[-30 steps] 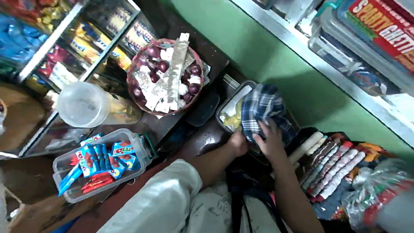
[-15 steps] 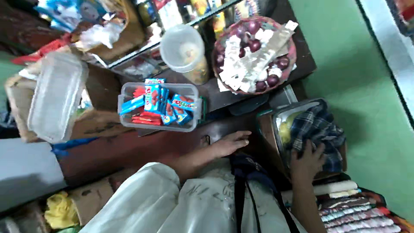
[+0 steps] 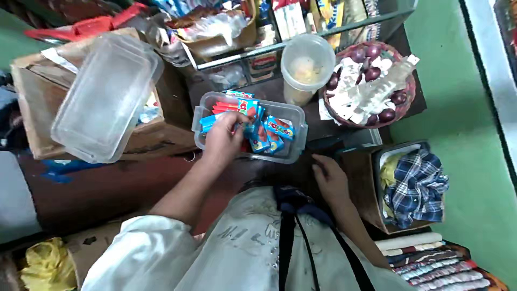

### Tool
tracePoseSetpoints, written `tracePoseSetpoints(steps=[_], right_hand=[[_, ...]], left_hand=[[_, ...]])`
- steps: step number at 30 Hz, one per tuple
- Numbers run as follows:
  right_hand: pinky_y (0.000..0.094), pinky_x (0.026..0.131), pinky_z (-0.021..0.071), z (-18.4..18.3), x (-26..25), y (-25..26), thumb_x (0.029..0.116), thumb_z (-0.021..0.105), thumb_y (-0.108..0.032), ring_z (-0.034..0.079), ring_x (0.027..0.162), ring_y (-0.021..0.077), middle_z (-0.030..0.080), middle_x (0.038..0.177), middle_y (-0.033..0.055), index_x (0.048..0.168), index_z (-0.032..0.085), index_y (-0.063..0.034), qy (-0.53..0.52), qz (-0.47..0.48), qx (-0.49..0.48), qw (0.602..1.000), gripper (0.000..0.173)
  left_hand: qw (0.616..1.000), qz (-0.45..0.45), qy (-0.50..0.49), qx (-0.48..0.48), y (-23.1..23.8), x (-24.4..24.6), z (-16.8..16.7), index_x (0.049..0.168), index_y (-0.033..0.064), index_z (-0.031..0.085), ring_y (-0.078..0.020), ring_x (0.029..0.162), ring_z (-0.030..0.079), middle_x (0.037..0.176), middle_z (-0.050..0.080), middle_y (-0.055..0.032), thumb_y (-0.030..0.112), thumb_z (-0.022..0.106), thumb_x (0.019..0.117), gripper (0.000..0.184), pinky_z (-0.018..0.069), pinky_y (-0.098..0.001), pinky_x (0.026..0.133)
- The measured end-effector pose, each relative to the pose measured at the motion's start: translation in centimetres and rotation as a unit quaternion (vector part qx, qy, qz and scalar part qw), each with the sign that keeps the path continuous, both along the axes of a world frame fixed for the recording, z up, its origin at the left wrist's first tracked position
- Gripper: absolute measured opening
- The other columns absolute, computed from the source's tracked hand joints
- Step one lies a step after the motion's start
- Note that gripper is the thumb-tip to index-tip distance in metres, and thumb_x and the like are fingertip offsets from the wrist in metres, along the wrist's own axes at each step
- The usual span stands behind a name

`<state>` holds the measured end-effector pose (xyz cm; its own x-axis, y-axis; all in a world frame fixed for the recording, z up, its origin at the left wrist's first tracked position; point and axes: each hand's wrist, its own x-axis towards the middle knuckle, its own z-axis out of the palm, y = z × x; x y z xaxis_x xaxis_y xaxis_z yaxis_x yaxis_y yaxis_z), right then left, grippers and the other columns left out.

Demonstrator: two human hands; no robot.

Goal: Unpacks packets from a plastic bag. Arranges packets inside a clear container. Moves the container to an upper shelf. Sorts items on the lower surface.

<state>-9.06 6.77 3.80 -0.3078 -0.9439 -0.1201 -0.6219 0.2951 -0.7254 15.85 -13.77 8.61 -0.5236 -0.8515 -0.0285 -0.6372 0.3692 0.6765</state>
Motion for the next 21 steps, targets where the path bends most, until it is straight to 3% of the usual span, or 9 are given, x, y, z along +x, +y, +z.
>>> tracePoseSetpoints(steps=[3,5,8,14,17,21], right_hand=[[0.0449,0.097,0.0567,0.7,3.8,-4.6,0.1039,0.057,-0.017,0.069,0.111,0.0239,0.069,0.126,0.0135,0.132,0.067,-0.0079,-0.055,0.04,0.016,0.998,0.031],[0.0423,0.095,0.0585,1.0,6.0,-7.5,0.1042,0.058,-0.018,0.07,0.108,0.021,0.068,0.128,0.0119,0.135,0.063,-0.0075,-0.121,0.048,0.045,0.991,0.033],[0.0403,0.09,0.0599,0.0,8.5,-11.2,0.1039,0.058,-0.016,0.07,0.106,0.0202,0.067,0.128,0.0135,0.136,0.057,-0.0028,-0.226,0.019,0.036,0.973,0.035],[0.0434,0.087,0.0602,-1.8,10.6,-15.5,0.105,0.052,-0.013,0.07,0.104,0.0252,0.063,0.131,0.0184,0.148,0.044,-0.0032,-0.278,-0.074,0.081,0.954,0.044],[0.0426,0.085,0.0605,-2.1,10.8,-16.2,0.1059,0.05,-0.011,0.07,0.103,0.0255,0.061,0.136,0.0186,0.151,0.041,-0.0043,-0.293,-0.082,0.094,0.948,0.046],[0.0439,0.089,0.0585,-2.2,10.4,-15.9,0.1044,0.047,-0.008,0.068,0.11,0.0249,0.055,0.146,0.0169,0.155,0.037,-0.0053,-0.301,-0.052,0.103,0.946,0.051]], left_hand=[[0.991,0.02,-0.106,0.079,-1.9,2.6,1.0,0.131,0.0038,0.059,-0.0382,0.114,0.066,0.126,0.066,-0.0202,0.012,0.058,0.1025,0.03,0.0508,-0.0631,0.098],[0.983,0.015,-0.122,0.134,-2.0,3.8,0.2,0.138,0.0054,0.053,-0.0404,0.114,0.066,0.128,0.065,-0.0205,0.015,0.057,0.104,0.035,0.0505,-0.0659,0.097],[0.978,0.016,-0.068,0.194,-1.8,4.6,-2.4,0.142,0.0083,0.048,-0.0393,0.112,0.068,0.127,0.066,-0.0198,0.024,0.057,0.1049,0.042,0.0519,-0.0653,0.096],[0.963,0.049,-0.029,0.265,-2.4,3.3,-5.0,0.146,0.0118,0.041,-0.0405,0.111,0.067,0.121,0.067,-0.0222,0.046,0.048,0.1072,0.052,0.0507,-0.065,0.094],[0.964,0.06,-0.01,0.261,-2.7,2.3,-5.7,0.146,0.0095,0.038,-0.0394,0.109,0.068,0.122,0.066,-0.0221,0.046,0.047,0.1075,0.054,0.0521,-0.0634,0.093],[0.943,0.117,0.074,0.303,-2.6,0.9,-6.5,0.139,0.0042,0.041,-0.0333,0.106,0.067,0.12,0.064,-0.0222,0.03,0.06,0.104,0.047,0.054,-0.0556,0.093]])
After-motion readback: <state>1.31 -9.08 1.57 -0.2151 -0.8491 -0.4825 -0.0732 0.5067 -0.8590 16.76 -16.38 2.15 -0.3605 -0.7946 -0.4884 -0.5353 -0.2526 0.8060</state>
